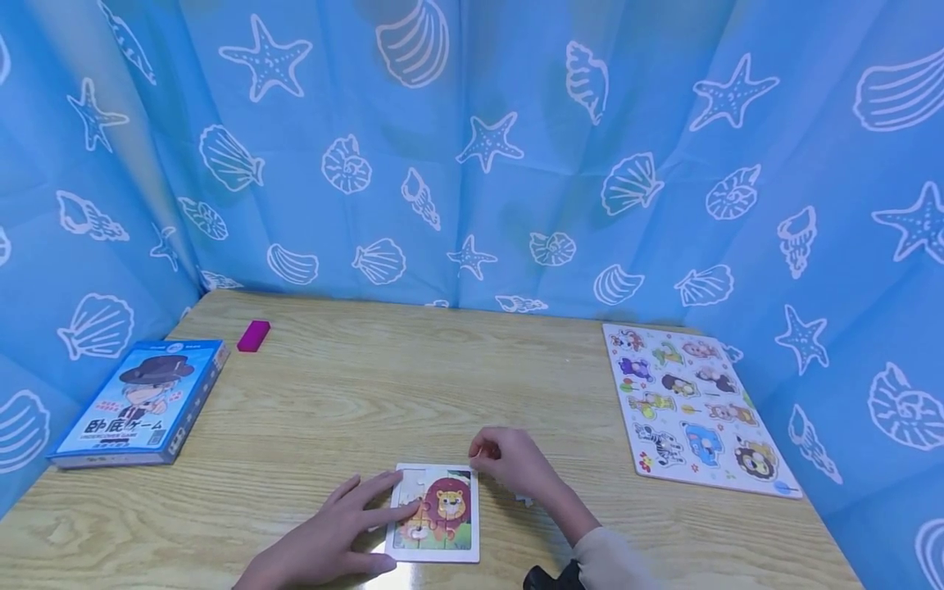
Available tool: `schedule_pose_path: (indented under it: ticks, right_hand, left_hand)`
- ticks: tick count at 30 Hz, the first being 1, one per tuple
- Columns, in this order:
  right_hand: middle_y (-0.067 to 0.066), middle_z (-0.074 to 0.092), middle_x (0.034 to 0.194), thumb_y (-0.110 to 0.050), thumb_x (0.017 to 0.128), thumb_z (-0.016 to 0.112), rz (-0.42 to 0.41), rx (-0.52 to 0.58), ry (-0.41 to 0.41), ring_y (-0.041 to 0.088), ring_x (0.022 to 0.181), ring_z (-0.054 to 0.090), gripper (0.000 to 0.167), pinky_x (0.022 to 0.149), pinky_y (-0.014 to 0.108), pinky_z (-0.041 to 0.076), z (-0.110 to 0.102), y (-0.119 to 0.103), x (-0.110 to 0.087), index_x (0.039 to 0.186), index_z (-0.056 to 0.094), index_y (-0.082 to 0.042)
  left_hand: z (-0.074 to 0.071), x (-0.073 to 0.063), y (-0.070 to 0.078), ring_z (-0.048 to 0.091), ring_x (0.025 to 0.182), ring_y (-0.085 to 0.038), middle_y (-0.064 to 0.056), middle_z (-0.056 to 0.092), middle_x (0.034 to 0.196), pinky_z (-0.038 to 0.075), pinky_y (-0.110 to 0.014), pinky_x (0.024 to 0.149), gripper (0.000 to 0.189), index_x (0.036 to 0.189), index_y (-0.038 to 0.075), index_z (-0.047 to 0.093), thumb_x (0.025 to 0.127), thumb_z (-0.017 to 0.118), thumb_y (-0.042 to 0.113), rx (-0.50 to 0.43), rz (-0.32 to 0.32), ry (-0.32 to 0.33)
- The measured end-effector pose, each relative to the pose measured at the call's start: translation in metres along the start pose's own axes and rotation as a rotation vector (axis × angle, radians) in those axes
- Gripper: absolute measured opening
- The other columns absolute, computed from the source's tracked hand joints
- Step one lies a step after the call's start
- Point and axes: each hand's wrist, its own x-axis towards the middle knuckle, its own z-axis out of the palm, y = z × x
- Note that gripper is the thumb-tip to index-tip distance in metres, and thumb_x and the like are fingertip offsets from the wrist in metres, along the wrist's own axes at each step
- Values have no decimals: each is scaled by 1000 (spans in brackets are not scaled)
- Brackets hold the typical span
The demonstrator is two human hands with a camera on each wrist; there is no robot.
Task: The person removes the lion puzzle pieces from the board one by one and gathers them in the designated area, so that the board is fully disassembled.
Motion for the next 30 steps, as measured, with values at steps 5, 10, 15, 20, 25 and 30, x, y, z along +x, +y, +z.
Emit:
schedule_pose_path:
  ticks: [5, 10, 15, 20, 25, 30]
  right_hand:
    - [-8, 56, 72, -9, 86, 70, -72, 19, -110, 7, 64, 50, 4, 56, 23, 41, 13, -9, 9, 85, 66, -8]
    - [-9, 57, 71, -10, 86, 70, -95, 3, -172, 5, 63, 50, 3, 58, 24, 42, 22, -18, 15, 87, 67, -10]
    - [-10, 54, 70, -11, 85, 71, -126, -54, -188, 5, 61, 48, 5, 56, 24, 40, 28, -25, 19, 87, 67, -13]
    - [-10, 54, 71, -13, 84, 72, -130, -99, -179, 5, 62, 48, 7, 57, 25, 40, 33, -30, 20, 89, 68, -16]
    - [-11, 53, 69, -14, 84, 72, -116, -108, -182, 5, 60, 47, 7, 56, 24, 40, 34, -31, 22, 89, 68, -17]
    - [-11, 52, 69, -15, 83, 74, -138, -130, -217, 4, 60, 47, 10, 56, 24, 40, 35, -30, 22, 88, 65, -18]
  left_hand:
    - [0, 1, -1, 27, 136, -28, -10, 28, 150, 17, -59, 106, 62, 142, 28, 46, 87, 59, 54, 3, 6, -5]
    - [1, 3, 0, 25, 137, -28, -11, 28, 150, 16, -59, 106, 62, 141, 27, 47, 86, 59, 54, -11, 7, -5]
    - [1, 2, 0, 25, 137, -28, -11, 28, 150, 16, -59, 106, 62, 140, 27, 48, 86, 60, 54, -13, 9, 1]
    - [2, 1, -2, 25, 136, -29, -11, 29, 150, 16, -60, 106, 62, 140, 26, 48, 86, 60, 54, -18, 11, 7]
    - [2, 1, -2, 25, 137, -29, -11, 28, 150, 16, -59, 106, 62, 140, 26, 48, 86, 59, 54, -15, 12, 9]
    - [1, 0, -2, 25, 137, -29, -12, 28, 150, 16, -60, 106, 61, 140, 26, 48, 87, 59, 53, -26, 16, 8]
